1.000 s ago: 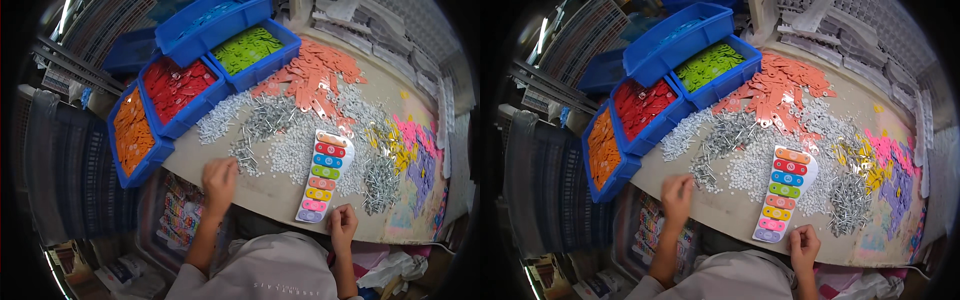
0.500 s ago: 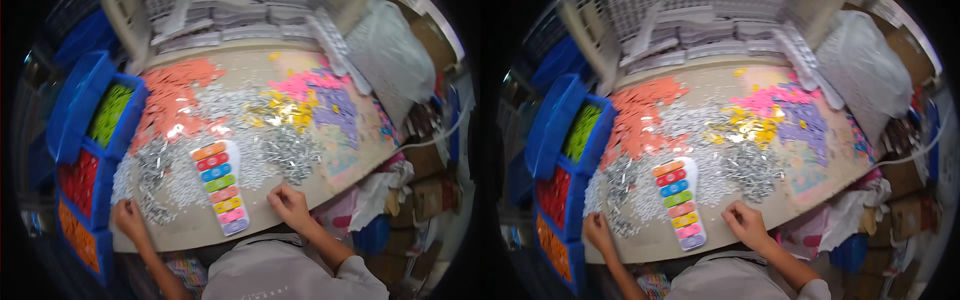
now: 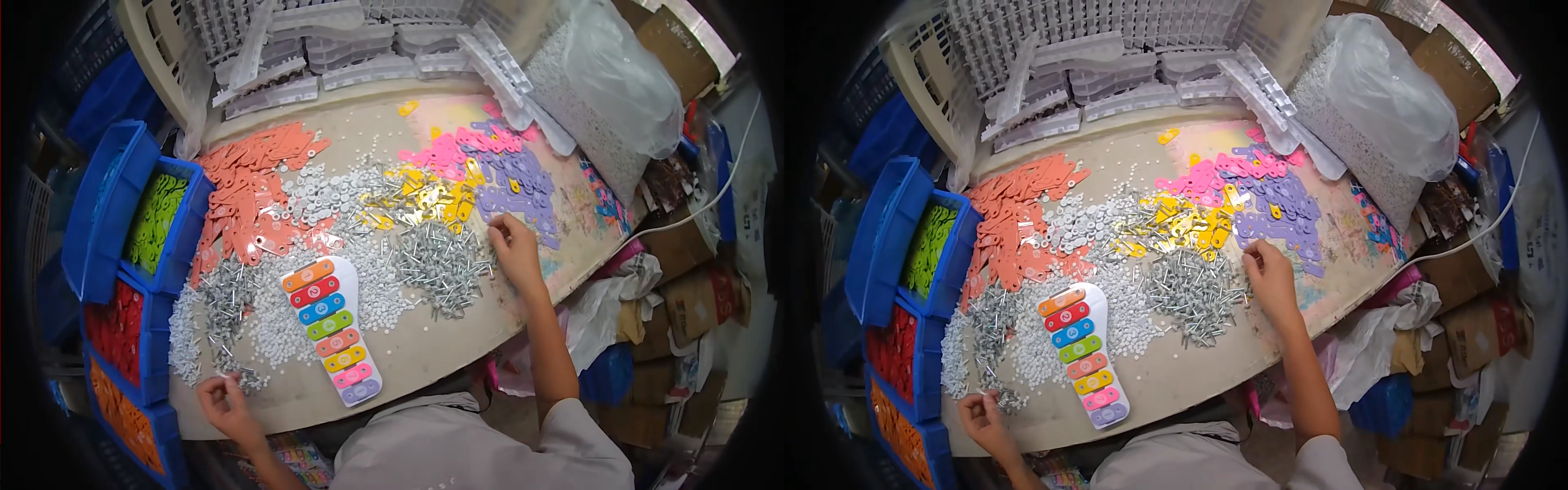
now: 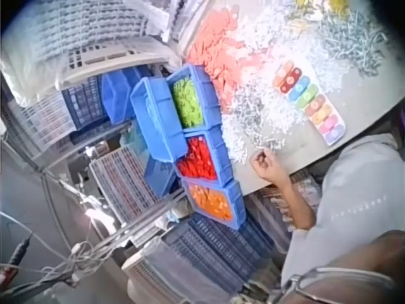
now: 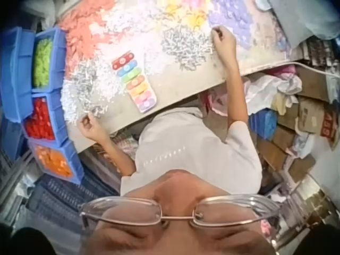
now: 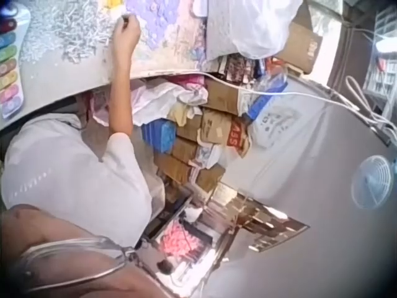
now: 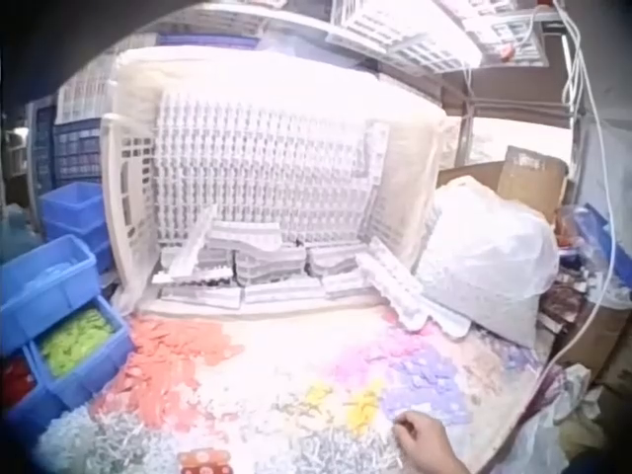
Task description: Assemble a colorful toy xylophone by inserting various colored plastic bars into a white plastic frame.
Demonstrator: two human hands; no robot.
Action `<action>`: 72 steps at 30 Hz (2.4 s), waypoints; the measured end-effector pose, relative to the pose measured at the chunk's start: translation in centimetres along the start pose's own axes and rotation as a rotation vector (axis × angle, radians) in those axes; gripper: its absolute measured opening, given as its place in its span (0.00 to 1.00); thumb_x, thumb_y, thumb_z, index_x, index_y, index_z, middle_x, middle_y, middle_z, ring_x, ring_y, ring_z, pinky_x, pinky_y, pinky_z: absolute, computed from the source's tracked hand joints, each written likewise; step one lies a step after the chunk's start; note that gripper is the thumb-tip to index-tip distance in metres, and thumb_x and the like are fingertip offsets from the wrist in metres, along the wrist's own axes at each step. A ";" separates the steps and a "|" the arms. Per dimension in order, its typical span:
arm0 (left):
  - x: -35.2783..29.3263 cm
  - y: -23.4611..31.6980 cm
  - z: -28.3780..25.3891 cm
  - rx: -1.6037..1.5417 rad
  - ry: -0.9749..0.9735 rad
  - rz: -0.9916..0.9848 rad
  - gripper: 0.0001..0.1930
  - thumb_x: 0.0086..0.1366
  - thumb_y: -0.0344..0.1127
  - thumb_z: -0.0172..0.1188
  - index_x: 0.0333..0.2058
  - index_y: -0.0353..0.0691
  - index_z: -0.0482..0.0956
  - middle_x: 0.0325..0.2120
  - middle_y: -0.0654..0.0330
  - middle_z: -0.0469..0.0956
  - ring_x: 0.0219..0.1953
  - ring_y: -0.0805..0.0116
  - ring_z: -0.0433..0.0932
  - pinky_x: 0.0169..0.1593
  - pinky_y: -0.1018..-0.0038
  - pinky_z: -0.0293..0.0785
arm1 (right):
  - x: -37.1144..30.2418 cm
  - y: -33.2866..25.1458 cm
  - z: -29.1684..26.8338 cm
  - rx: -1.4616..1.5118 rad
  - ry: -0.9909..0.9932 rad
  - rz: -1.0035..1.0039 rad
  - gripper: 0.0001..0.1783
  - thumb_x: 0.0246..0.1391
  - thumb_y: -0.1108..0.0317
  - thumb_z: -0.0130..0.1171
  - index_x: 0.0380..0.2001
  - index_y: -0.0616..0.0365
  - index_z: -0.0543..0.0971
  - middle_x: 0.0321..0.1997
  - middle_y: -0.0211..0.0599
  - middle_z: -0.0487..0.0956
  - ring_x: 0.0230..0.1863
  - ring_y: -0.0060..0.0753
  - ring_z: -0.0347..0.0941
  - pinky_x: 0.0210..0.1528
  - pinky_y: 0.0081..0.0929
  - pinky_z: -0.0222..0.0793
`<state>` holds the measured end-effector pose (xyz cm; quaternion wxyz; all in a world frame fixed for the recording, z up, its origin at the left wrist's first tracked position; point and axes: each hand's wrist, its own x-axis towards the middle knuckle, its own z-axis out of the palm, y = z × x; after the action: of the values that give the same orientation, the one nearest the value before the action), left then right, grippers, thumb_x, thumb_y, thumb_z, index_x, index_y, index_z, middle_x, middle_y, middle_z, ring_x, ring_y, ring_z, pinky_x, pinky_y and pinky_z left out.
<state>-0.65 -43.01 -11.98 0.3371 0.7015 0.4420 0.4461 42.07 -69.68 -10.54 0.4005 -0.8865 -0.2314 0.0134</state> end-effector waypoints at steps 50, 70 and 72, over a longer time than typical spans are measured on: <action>-4.3 0.8 5.6 -0.097 -0.276 -0.262 0.06 0.70 0.28 0.58 0.41 0.31 0.79 0.32 0.63 0.78 0.32 0.78 0.76 0.38 0.80 0.73 | 5.4 -11.6 12.5 0.058 -0.380 -0.405 0.06 0.55 0.72 0.60 0.37 0.60 0.80 0.35 0.45 0.81 0.40 0.48 0.76 0.46 0.41 0.71; -4.2 0.7 5.8 -0.088 -0.306 -0.258 0.06 0.69 0.28 0.59 0.41 0.32 0.80 0.30 0.64 0.79 0.31 0.79 0.76 0.36 0.81 0.72 | 10.6 -3.0 7.5 -0.051 -0.048 -0.387 0.08 0.55 0.72 0.62 0.39 0.62 0.81 0.35 0.41 0.80 0.41 0.41 0.76 0.44 0.36 0.73; -4.2 1.1 5.8 -0.111 -0.290 -0.261 0.06 0.70 0.28 0.59 0.41 0.32 0.80 0.30 0.64 0.79 0.31 0.79 0.76 0.36 0.81 0.72 | 11.2 -3.5 7.9 -0.135 -0.111 -0.423 0.06 0.54 0.73 0.62 0.35 0.63 0.79 0.32 0.43 0.79 0.39 0.43 0.76 0.42 0.37 0.71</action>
<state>4.17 -47.72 -14.54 0.4904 0.6754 0.4506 0.3168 48.99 -57.43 -11.54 0.3210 -0.8408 -0.4342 -0.0374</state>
